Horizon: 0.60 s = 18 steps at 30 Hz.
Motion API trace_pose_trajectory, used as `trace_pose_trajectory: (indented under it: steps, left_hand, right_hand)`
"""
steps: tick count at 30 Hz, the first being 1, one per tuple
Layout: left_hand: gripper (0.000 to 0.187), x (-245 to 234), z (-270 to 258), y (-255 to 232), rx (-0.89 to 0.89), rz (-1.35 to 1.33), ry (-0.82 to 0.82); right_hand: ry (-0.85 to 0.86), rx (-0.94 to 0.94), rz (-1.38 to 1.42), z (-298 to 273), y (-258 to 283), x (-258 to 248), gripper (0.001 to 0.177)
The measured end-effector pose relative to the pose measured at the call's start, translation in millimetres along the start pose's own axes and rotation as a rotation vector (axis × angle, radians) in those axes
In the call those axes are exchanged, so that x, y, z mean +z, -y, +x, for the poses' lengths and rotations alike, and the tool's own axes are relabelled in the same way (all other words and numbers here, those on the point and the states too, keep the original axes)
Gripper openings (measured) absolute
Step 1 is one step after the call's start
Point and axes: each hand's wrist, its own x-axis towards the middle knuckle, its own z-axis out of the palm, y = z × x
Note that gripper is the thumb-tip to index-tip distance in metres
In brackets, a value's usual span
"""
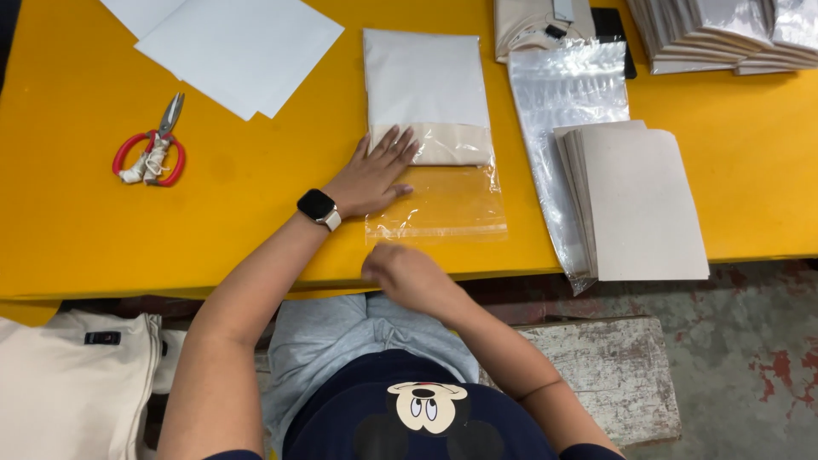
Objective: Folding a white t-shirt and placing it into a clear plastic bag for final packaging.
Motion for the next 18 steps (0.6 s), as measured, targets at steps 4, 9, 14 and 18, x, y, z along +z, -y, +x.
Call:
trace_pose_trajectory:
  steps: [4, 9, 14, 18]
  left_hand:
    - [0.07, 1, -1, 9, 0.02, 0.064, -0.103]
    - [0.069, -1, -8, 13, -0.014, 0.064, 0.043]
    - [0.072, 11, -8, 20, 0.011, 0.051, 0.004]
    - [0.071, 16, -10, 21, 0.035, 0.046, 0.015]
  right_hand:
    - [-0.311, 0.026, -0.175, 22, -36, 5, 0.014]
    - [0.113, -0.013, 0.046, 6, -4, -21, 0.013]
    - [-0.313, 0.098, -0.105, 29, -52, -22, 0.016]
    - [-0.166, 0.178, -0.166, 33, -31, -17, 0.015]
